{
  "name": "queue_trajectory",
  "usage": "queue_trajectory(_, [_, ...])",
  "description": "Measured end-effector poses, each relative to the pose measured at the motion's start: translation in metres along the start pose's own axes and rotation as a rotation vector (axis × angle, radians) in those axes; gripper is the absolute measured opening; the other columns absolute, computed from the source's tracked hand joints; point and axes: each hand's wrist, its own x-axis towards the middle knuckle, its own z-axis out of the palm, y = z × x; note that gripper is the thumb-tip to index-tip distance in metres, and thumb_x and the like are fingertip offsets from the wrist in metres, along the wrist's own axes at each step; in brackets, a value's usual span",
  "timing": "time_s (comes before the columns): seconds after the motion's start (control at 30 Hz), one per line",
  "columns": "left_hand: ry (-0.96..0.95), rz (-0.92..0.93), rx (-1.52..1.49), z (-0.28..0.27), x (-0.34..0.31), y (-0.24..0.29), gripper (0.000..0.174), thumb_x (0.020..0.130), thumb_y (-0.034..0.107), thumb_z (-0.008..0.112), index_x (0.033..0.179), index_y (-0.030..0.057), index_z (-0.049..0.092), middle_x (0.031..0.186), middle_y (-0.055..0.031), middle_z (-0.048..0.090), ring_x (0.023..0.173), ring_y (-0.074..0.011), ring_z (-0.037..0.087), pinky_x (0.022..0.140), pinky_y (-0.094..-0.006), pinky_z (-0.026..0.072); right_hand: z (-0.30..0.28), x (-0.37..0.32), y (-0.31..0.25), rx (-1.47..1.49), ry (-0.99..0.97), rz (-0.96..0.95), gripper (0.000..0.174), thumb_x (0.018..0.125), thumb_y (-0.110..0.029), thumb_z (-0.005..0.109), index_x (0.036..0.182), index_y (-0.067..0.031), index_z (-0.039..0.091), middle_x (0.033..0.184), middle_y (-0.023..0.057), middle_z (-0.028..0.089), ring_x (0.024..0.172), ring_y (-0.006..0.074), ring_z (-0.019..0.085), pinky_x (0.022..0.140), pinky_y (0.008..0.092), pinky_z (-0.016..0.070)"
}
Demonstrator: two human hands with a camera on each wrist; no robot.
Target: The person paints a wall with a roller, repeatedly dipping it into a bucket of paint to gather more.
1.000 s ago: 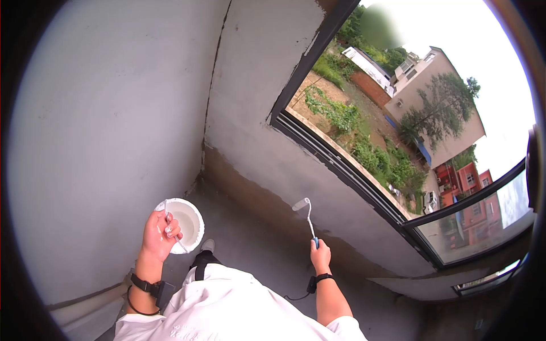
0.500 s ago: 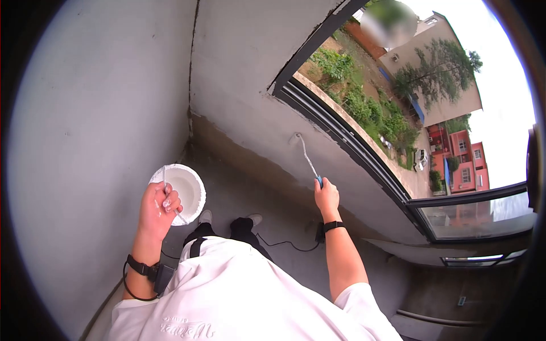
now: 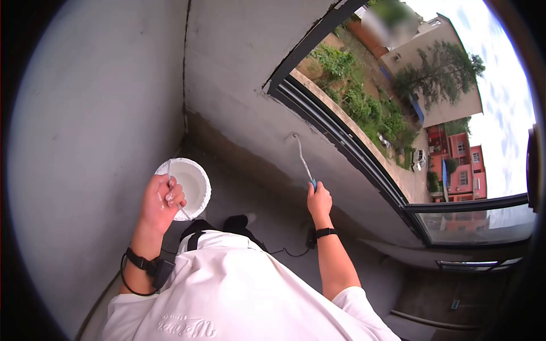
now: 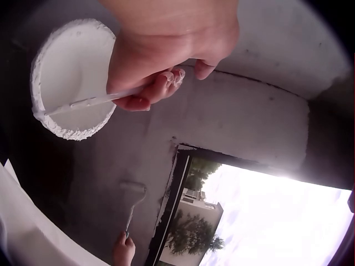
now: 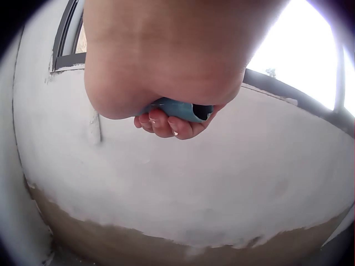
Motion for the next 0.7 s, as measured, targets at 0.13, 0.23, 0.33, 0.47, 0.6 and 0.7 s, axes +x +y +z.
queue_trajectory(0.13, [0.025,0.018,0.014,0.004,0.002,0.0,0.026,0.099,0.034,0.05,0.083,0.0146,0.047,0.059,0.0055,0.035,0.055,-0.0097,0.034,0.073,-0.0328,0.0386,0.005,0.0,0.004,0.001,-0.022,0.036,0.039,0.105,-0.043,0.055,0.096,-0.0044,0.059,0.089,0.0256,0.071,0.087,0.05,0.068,0.076,0.059,0.0529])
queue_trajectory(0.23, [0.047,0.01,-0.011,0.002,0.003,0.002,0.025,0.099,0.034,0.05,0.083,0.0146,0.047,0.059,0.0055,0.035,0.055,-0.0096,0.034,0.073,-0.0328,0.0384,0.004,-0.009,0.015,0.035,-0.042,0.073,0.039,0.105,-0.042,0.055,0.098,-0.0045,0.06,0.09,0.0254,0.071,0.089,0.0503,0.068,0.076,0.0586,0.0531])
queue_trajectory(0.33, [0.06,0.007,0.011,0.002,0.005,0.002,0.025,0.098,0.034,0.051,0.083,0.0146,0.047,0.059,0.0056,0.035,0.054,-0.0097,0.034,0.073,-0.0328,0.0383,0.01,-0.009,0.005,0.039,-0.017,0.073,0.039,0.105,-0.043,0.054,0.097,-0.0047,0.059,0.09,0.0239,0.072,0.087,0.0489,0.068,0.075,0.0578,0.0539])
queue_trajectory(0.47, [0.064,-0.006,0.013,0.002,0.005,0.002,0.025,0.098,0.034,0.051,0.083,0.0146,0.047,0.059,0.0057,0.035,0.054,-0.0098,0.034,0.073,-0.0329,0.0382,0.011,-0.012,0.008,0.022,0.007,0.061,0.041,0.105,-0.044,0.055,0.096,-0.0039,0.059,0.088,0.0235,0.072,0.085,0.0483,0.069,0.075,0.0575,0.0548])
queue_trajectory(0.6, [0.067,0.01,0.028,-0.002,0.002,0.011,0.025,0.098,0.034,0.051,0.083,0.0147,0.046,0.059,0.0057,0.035,0.055,-0.0099,0.034,0.073,-0.0329,0.038,0.013,-0.015,-0.001,0.031,-0.02,0.111,0.042,0.105,-0.044,0.055,0.097,-0.003,0.06,0.088,0.0246,0.072,0.086,0.0488,0.069,0.075,0.0575,0.0549])
queue_trajectory(0.7, [0.074,0.007,0.009,-0.003,-0.004,0.007,0.025,0.098,0.034,0.051,0.083,0.0147,0.046,0.059,0.0055,0.035,0.055,-0.0101,0.034,0.074,-0.033,0.038,0.01,-0.013,-0.003,0.046,-0.033,0.102,0.042,0.105,-0.045,0.054,0.098,-0.0033,0.06,0.089,0.0244,0.072,0.086,0.0491,0.069,0.076,0.0575,0.0549])
